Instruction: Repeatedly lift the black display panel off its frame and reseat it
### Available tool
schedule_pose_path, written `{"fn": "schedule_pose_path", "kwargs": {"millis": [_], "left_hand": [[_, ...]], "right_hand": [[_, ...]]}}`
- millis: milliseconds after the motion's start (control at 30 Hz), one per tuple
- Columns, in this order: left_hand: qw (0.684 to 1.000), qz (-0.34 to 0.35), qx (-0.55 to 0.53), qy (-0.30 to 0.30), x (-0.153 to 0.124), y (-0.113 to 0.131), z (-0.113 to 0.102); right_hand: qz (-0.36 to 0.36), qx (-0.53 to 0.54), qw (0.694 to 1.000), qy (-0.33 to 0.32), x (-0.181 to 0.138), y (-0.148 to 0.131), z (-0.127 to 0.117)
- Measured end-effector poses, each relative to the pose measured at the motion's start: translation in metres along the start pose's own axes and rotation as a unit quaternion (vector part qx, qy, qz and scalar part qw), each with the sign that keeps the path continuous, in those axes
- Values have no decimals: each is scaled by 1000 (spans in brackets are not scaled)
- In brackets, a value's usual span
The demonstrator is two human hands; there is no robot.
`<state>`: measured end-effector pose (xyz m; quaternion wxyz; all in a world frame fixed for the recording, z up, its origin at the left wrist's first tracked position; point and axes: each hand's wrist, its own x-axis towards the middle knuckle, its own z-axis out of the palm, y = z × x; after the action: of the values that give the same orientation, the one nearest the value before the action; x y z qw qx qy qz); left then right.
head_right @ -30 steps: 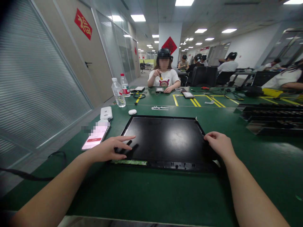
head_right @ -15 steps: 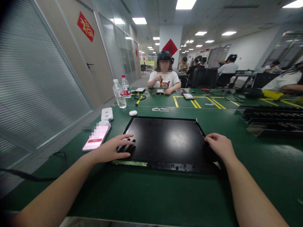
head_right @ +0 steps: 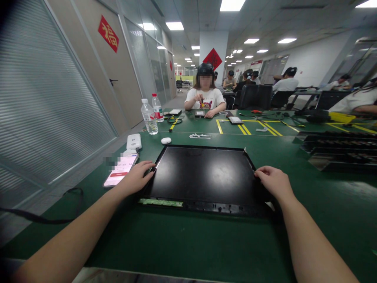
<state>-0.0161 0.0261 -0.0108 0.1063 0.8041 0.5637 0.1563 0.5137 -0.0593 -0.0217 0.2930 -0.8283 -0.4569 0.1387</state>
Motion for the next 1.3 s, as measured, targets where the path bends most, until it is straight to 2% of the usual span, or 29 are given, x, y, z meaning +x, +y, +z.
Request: {"fn": "schedule_pose_path", "kwargs": {"millis": [333,700,1000,1133,1300], "left_hand": [[1000,24,7,-11,2,0,5],[1000,4,-15,-11,4,1,7],[1000,8,-11,-20,5,1,7],[1000,10,-22,-3,4,0,8],[999,19,-31,7,5,0,9]], "right_hand": [[-8,-15,1000,14,5,5,2],[-31,-22,999,22,9,14,5],[-18,-20,999,25,6,11,3],[-30,-11,999,35,4,10,5],[-10,-8,999,29,3,7,5]]}}
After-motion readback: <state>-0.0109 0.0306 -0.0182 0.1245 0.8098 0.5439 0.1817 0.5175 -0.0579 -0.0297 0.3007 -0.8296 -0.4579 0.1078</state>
